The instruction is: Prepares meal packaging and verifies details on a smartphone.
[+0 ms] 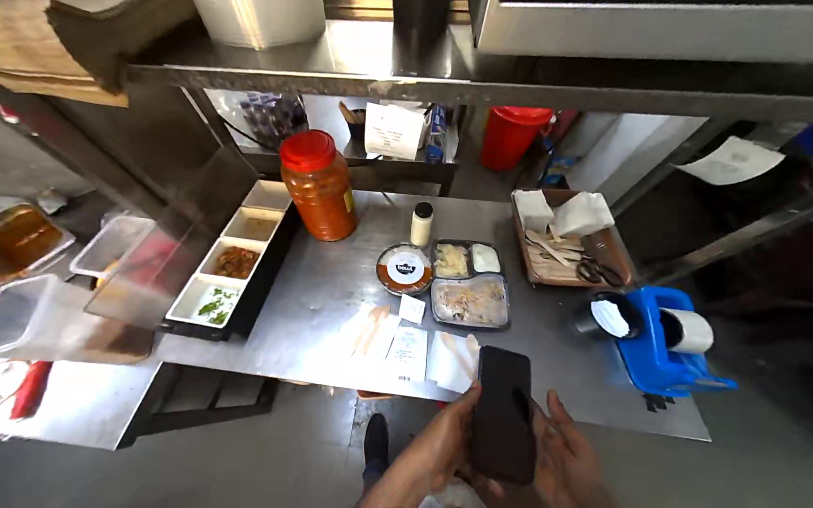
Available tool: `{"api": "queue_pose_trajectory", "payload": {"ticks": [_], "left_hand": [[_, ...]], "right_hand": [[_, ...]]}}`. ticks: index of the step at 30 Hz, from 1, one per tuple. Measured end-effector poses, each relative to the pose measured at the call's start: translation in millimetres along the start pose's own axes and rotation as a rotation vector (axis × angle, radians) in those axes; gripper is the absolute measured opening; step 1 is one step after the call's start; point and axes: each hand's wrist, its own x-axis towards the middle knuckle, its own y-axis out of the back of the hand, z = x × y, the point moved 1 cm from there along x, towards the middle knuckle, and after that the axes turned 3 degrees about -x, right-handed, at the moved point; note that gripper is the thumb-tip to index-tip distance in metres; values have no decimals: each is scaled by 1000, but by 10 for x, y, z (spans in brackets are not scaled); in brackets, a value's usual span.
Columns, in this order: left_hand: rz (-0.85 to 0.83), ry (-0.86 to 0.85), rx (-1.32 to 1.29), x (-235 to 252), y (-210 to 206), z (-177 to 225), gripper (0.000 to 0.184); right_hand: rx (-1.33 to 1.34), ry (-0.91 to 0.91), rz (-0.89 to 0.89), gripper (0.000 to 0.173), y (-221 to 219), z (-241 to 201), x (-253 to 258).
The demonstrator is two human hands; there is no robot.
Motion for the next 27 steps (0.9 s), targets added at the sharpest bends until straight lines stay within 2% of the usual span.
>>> {"api": "queue_pose_trajectory", "payload": {"ticks": [6,13,19,24,25,27], "left_hand": [[6,-16,-3,32,-212,172,68],[-12,-52,-42,21,-229,209,70],[4,-80,-99,17,-207,231,70],[17,-88,-92,-2,-148,226,70],[24,-86,-90,-4,-136,230,71],[13,-92,-96,1,-107,252,72]], "right_hand": [[-44,88,-25,84,94,-153,-28],[-99,99,-67,74,5,-276,1],[-143,57,20,63,-39,-301,0],[-226,48,-15,52,-5,-274,22],[-257,29,-37,58,24,-286,24],[-309,7,-66,82,95,-319,26]]}}
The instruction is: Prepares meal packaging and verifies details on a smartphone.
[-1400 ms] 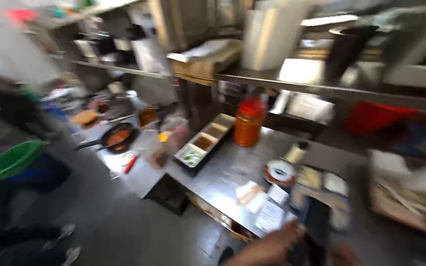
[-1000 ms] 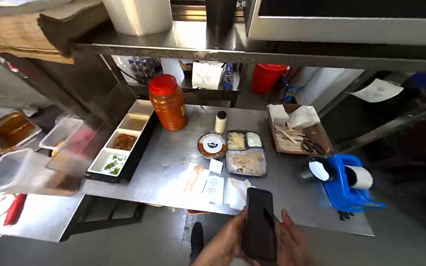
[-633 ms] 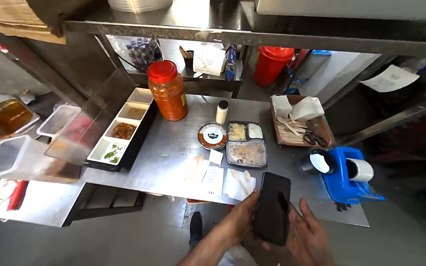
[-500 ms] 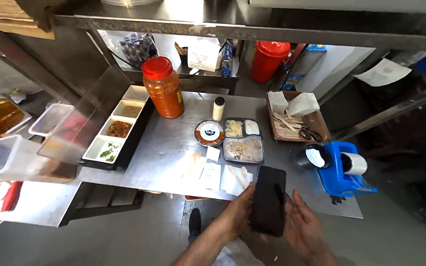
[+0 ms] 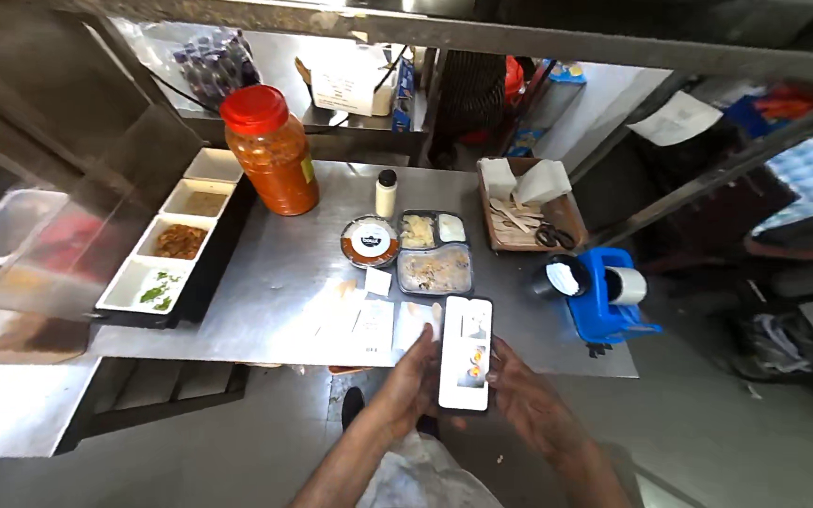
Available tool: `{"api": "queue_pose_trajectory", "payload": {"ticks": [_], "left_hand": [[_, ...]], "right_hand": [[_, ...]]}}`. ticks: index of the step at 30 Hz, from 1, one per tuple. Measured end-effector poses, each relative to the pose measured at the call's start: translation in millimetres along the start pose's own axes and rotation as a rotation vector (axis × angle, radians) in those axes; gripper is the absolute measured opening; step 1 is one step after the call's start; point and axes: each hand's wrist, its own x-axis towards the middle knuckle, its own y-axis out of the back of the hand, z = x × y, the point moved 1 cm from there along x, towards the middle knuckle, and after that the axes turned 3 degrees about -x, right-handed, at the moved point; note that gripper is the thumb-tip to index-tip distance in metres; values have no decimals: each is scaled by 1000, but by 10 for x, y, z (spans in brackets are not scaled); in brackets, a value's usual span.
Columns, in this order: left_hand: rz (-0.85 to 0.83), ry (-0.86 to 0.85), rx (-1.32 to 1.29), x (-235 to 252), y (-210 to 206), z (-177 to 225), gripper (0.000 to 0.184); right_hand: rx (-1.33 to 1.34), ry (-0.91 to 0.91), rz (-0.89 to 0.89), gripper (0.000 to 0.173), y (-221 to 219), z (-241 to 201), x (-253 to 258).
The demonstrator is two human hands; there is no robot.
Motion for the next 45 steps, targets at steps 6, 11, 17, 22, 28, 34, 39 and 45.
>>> {"api": "queue_pose_trajectory", "payload": {"ticks": [6,11,17,22,28,34,39,45], "left_hand": [[-36,6,-60,9,46,53,75],[-46,-15,-64,1,29,64,74],[-13,-54,-41,-82,-108,-64,71],[-54,-119,189,-393,-88,-82,71],[57,-544,1236,-797,245,553,126],[-33,-488,1606,-1067,112,761,95],[122,-803,1450,-1306,55,960,88],[213,-1165,1363,-1508,-461,1485,85]], "right_hand": [[-133,65,-133,95,70,18,22],[-194,150,-104,97,47,87,58],[-190,179,16,98,-44,129,23],[-117,280,129,92,40,262,9],[-285,-16,-222,78,-119,-189,-76],[-479,-102,-454,70,-467,-625,-2],[-536,259,-249,40,-609,-1007,-23],[-584,787,-31,43,-920,-1787,-257]]}}
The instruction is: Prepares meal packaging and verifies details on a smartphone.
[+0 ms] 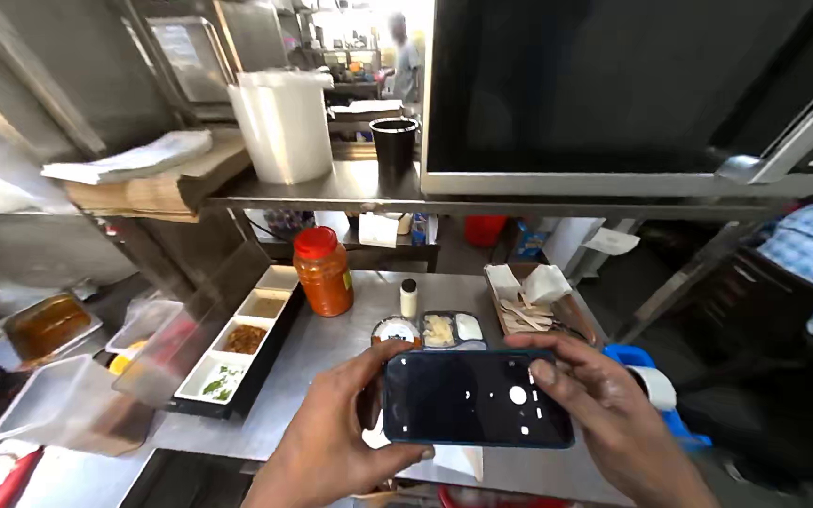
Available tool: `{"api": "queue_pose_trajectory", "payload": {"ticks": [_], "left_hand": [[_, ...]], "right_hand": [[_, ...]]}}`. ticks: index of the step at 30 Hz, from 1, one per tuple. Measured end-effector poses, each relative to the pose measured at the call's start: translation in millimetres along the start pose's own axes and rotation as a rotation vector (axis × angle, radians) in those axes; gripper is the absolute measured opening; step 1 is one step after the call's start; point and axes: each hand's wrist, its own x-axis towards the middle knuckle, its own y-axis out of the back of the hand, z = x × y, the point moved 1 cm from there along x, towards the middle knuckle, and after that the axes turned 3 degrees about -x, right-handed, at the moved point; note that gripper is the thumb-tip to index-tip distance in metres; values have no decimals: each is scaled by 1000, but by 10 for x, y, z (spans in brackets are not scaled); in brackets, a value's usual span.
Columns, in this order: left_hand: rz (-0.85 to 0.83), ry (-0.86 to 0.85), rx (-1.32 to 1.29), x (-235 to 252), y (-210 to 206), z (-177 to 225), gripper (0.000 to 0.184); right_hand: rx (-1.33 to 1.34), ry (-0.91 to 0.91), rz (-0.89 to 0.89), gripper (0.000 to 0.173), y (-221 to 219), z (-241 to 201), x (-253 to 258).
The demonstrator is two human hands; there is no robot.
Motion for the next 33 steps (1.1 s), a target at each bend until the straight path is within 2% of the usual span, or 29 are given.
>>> {"api": "queue_pose_trajectory", "payload": {"ticks": [4,10,20,33], "left_hand": [[37,-50,-3,211,72,193,87],[64,-85,-7,274,94,346,85],[93,-79,5,192,97,496,86],[26,-36,-66,-57,72,702,89]], "right_hand": [[-56,109,88,46,79,-228,116],[-50,109,145,49,136,-375,56],[-118,199,137,47,187,-548,-20],[-69,184,85,39,184,-777,-323]]}}
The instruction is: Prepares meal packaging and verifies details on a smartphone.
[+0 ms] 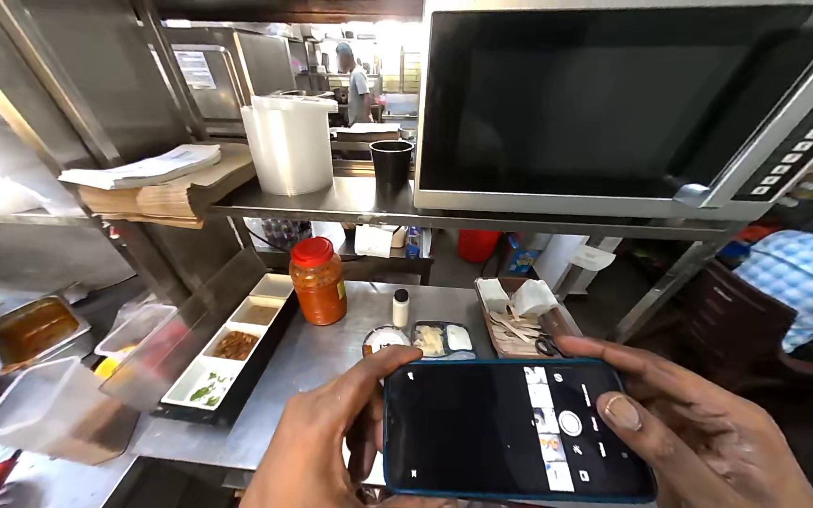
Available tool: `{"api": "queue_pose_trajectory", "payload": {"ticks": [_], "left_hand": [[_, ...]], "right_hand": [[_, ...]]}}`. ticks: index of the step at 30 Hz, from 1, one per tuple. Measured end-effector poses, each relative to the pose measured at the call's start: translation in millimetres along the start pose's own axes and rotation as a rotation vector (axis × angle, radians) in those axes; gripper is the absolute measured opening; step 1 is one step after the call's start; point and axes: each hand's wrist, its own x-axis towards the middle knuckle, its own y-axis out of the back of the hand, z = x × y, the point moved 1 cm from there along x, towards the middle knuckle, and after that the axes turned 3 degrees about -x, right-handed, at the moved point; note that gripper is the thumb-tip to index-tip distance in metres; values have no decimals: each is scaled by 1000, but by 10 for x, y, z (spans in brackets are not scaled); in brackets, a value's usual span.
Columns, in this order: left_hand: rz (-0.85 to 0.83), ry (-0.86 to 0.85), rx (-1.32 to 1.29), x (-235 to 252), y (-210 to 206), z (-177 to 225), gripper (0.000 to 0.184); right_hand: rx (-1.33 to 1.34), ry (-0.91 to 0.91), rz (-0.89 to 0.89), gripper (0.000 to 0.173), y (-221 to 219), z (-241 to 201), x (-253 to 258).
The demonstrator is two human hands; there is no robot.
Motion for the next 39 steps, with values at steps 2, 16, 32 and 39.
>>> {"api": "queue_pose_trajectory", "payload": {"ticks": [2,16,32,39], "left_hand": [[-7,7,8,-18,-14,28,89],[-23,38,4,-42,-161,86,92],[-23,39,-5,-38,-207,24,91],[-15,43,3,-32,-201,-12,91]], "right_hand": [[-4,1,-2,38,17,-20,-30],[-62,-42,19,47,68,-5,-166],[-57,-60,58,42,62,39,-180],[-63,-58,70,42,35,69,-142]]}}
